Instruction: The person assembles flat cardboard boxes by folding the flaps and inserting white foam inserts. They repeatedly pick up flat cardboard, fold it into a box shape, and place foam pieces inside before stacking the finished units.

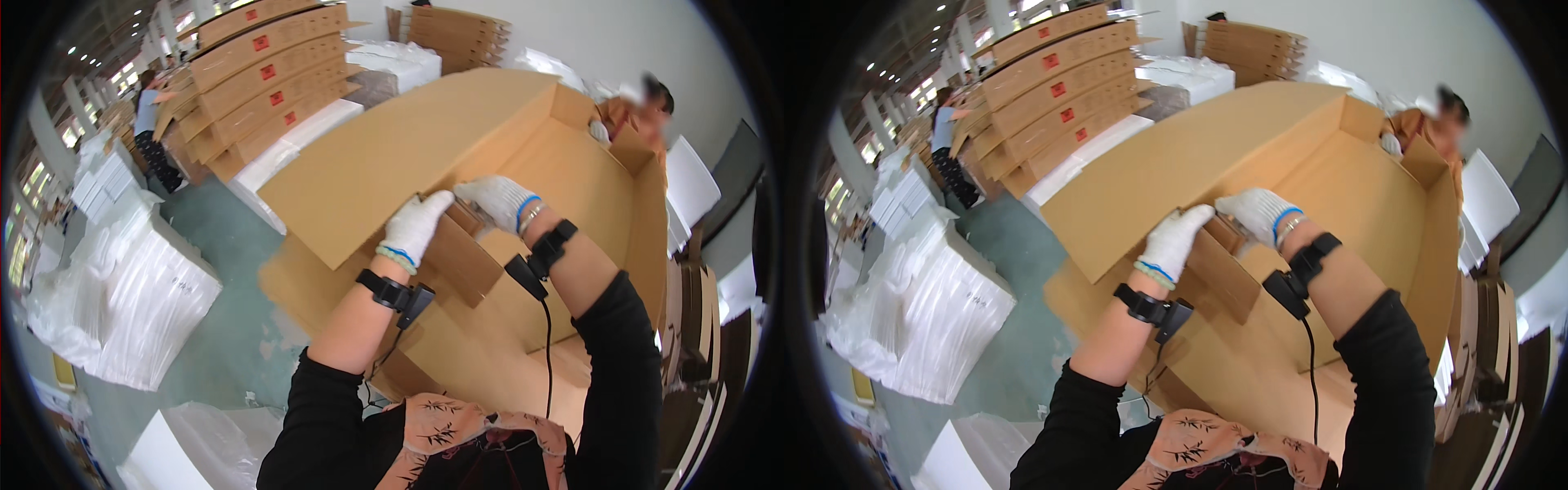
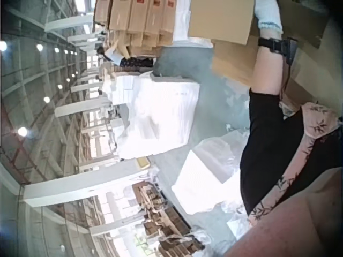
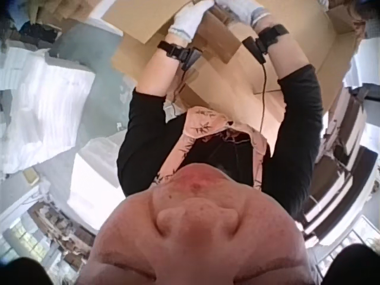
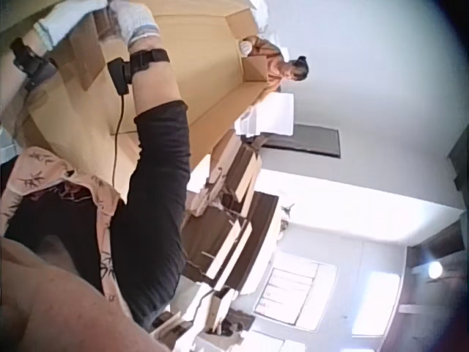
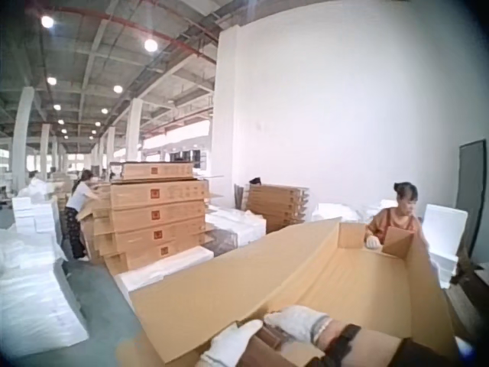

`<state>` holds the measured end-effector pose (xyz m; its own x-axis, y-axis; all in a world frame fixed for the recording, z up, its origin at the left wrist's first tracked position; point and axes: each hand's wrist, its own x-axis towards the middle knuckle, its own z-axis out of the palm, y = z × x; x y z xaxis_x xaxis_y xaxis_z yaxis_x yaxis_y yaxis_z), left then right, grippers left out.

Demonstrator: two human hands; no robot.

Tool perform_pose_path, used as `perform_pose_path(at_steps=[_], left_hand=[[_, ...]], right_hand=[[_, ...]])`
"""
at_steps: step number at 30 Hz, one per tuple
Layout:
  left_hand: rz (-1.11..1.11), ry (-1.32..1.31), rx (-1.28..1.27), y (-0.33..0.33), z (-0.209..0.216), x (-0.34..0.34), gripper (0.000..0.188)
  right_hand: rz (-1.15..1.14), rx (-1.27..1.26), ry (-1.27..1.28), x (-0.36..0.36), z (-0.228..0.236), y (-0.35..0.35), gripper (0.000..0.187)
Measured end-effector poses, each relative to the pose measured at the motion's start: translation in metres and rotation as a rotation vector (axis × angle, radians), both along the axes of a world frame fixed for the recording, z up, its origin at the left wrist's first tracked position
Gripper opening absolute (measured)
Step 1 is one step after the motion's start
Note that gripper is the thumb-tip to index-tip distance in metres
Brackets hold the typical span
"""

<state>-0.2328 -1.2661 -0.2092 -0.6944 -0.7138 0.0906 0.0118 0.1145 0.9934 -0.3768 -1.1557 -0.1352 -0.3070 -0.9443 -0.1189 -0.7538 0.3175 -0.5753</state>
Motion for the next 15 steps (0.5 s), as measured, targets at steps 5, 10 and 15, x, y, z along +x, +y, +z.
perform_pose_path(at_steps=[5, 10, 15], left_hand=[[0.077, -0.079, 0.013, -0.010, -0.012, -0.008, 0.074], [0.064, -0.016, 0.148, -0.024, -0.027, -0.007, 0.058], [0.071, 0.005, 0.066, -0.006, -0.009, -0.003, 0.053]], right_hand=[[0.293, 0.041, 0.802, -0.040, -0.013, 0.034, 0.023], [-0.161, -0.102, 0.382, -0.002, 0.050, 0.119, 0.033], [-0.275, -0.066, 0.606, 0.026, 0.105, 0.234, 0.039]])
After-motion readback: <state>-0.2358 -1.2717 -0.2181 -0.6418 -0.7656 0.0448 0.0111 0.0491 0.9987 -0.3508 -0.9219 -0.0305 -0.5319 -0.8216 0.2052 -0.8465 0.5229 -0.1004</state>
